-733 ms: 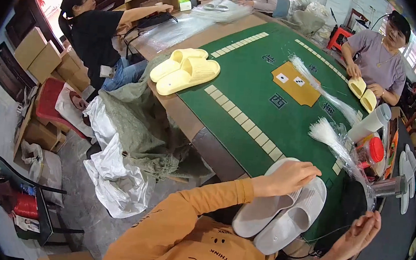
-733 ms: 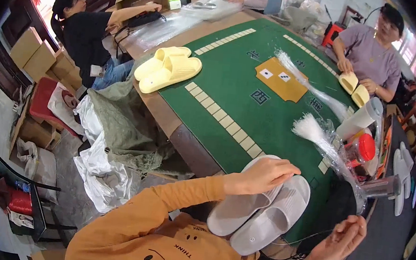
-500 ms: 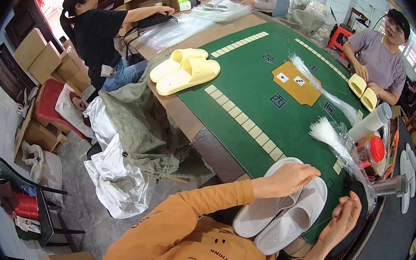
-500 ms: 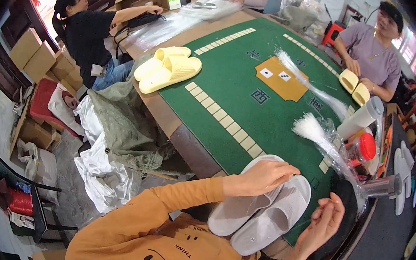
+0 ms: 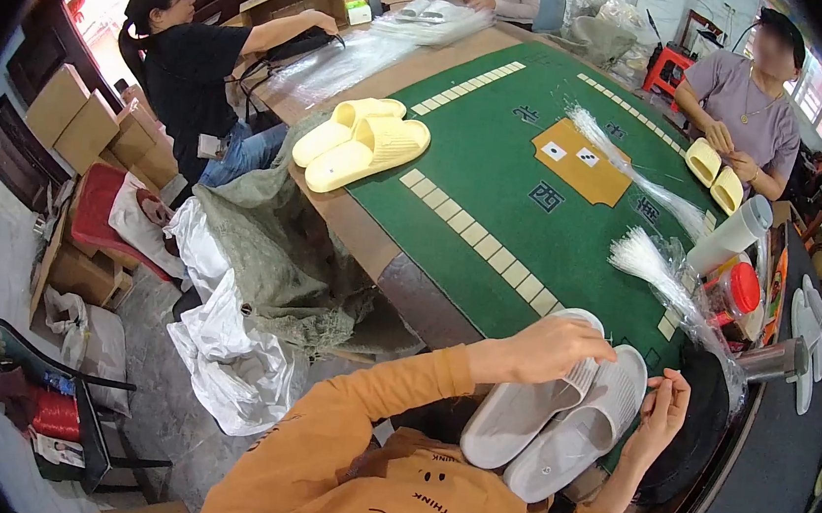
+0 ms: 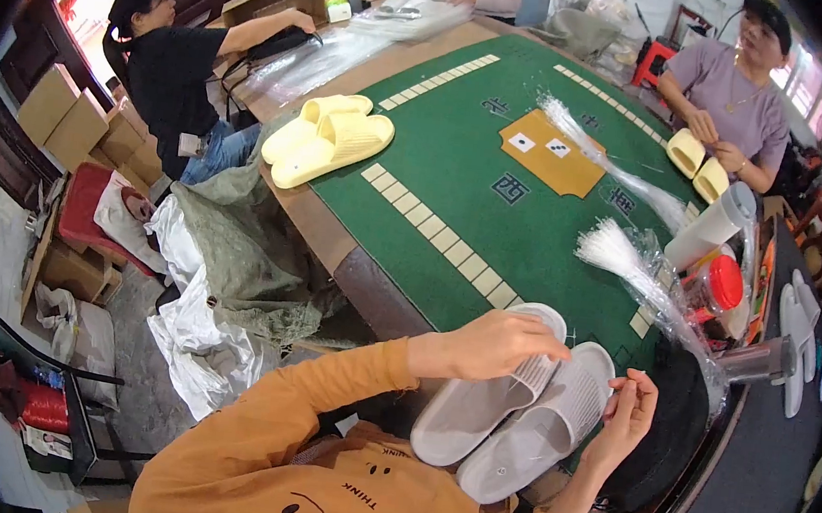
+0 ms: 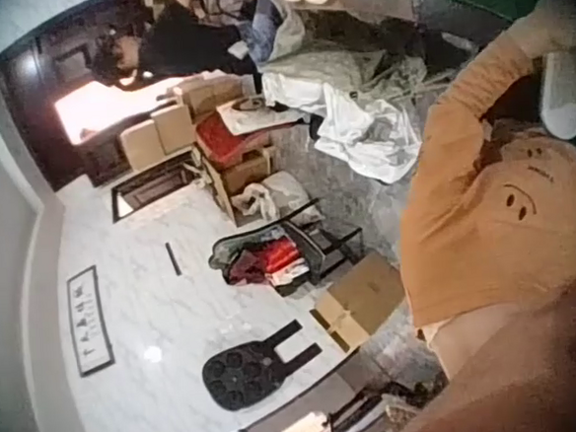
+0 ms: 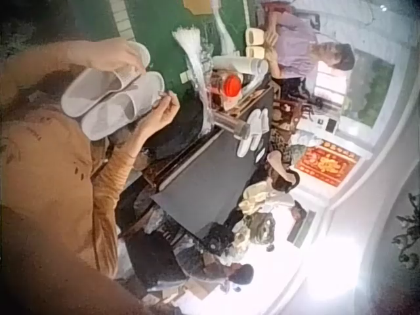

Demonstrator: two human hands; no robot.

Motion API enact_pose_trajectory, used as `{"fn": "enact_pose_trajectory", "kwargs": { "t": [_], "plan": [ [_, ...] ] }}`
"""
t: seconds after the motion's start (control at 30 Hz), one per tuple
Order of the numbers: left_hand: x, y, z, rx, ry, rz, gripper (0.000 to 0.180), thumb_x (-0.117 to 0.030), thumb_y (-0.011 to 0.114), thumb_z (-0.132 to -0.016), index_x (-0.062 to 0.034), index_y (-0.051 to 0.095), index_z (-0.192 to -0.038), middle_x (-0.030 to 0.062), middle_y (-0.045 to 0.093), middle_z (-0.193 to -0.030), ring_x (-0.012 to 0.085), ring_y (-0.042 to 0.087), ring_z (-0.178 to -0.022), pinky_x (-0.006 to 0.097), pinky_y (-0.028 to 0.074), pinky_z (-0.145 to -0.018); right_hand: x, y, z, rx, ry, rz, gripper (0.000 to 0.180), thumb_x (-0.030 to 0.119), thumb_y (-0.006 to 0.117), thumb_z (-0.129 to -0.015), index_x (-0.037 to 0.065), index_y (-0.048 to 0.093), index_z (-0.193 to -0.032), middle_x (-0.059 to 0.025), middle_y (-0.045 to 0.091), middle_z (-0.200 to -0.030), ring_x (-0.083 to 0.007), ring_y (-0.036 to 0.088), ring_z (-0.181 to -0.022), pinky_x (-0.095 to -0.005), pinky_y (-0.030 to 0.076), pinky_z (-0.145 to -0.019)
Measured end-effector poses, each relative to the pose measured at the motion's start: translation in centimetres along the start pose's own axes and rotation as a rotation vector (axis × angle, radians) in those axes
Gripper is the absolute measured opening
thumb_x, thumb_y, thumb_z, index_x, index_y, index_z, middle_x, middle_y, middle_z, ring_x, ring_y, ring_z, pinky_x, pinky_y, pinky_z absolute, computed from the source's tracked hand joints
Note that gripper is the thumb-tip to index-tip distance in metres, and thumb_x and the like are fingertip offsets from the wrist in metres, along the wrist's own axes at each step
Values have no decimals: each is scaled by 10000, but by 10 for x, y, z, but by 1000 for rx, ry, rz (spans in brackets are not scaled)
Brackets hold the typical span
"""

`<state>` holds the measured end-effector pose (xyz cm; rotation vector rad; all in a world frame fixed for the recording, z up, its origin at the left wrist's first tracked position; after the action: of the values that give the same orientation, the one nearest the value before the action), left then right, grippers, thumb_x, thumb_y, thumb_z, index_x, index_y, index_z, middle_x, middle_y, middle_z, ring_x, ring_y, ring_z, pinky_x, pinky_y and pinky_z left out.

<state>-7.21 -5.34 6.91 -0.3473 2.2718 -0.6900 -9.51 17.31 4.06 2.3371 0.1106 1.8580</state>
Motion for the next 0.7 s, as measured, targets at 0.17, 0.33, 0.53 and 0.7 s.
{"fn": "enact_pose_trajectory", "kwargs": {
  "t": [0.17,0.33,0.53,0.7],
  "plan": [
    [23,-12,9,-118,-226,131,265,69,439,-808,-11,620,-985,102,657,-865,221,625,-771,323,492,-705,-5,-19,-7,-94,-25,-56,123,127,512,-975,50,567,-1054,-21,597,-857,-2,385,-563,-140,268,-471],
    [37,-26,12,-237,-488,395,202,30,394,-888,13,588,-940,65,626,-773,119,559,-680,266,473,-639,-2,-38,-14,-194,-27,-172,108,142,514,-977,59,553,-1034,-28,612,-890,-8,424,-586,-123,280,-454],
    [45,-36,26,-327,-586,568,180,-33,364,-899,-18,530,-831,29,568,-714,97,532,-660,245,438,-601,10,-51,-15,-346,-134,-402,145,109,508,-974,27,536,-1090,-53,595,-947,-47,474,-685,-155,344,-510],
    [57,-38,41,-419,-641,693,174,-73,352,-934,-41,517,-891,26,564,-751,104,532,-672,242,433,-624,67,-30,11,-517,-335,-142,145,159,489,-977,42,510,-1060,-26,474,-799,-60,360,-622,-185,267,-521]
  ]
}}
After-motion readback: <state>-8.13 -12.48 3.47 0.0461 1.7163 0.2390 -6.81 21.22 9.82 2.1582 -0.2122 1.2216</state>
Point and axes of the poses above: each hand's wrist, its own z-axis away from the middle knuckle, its own y-axis out of the palm, x = y × z, the point moved 3 cm from there along -z, towards the middle knuckle
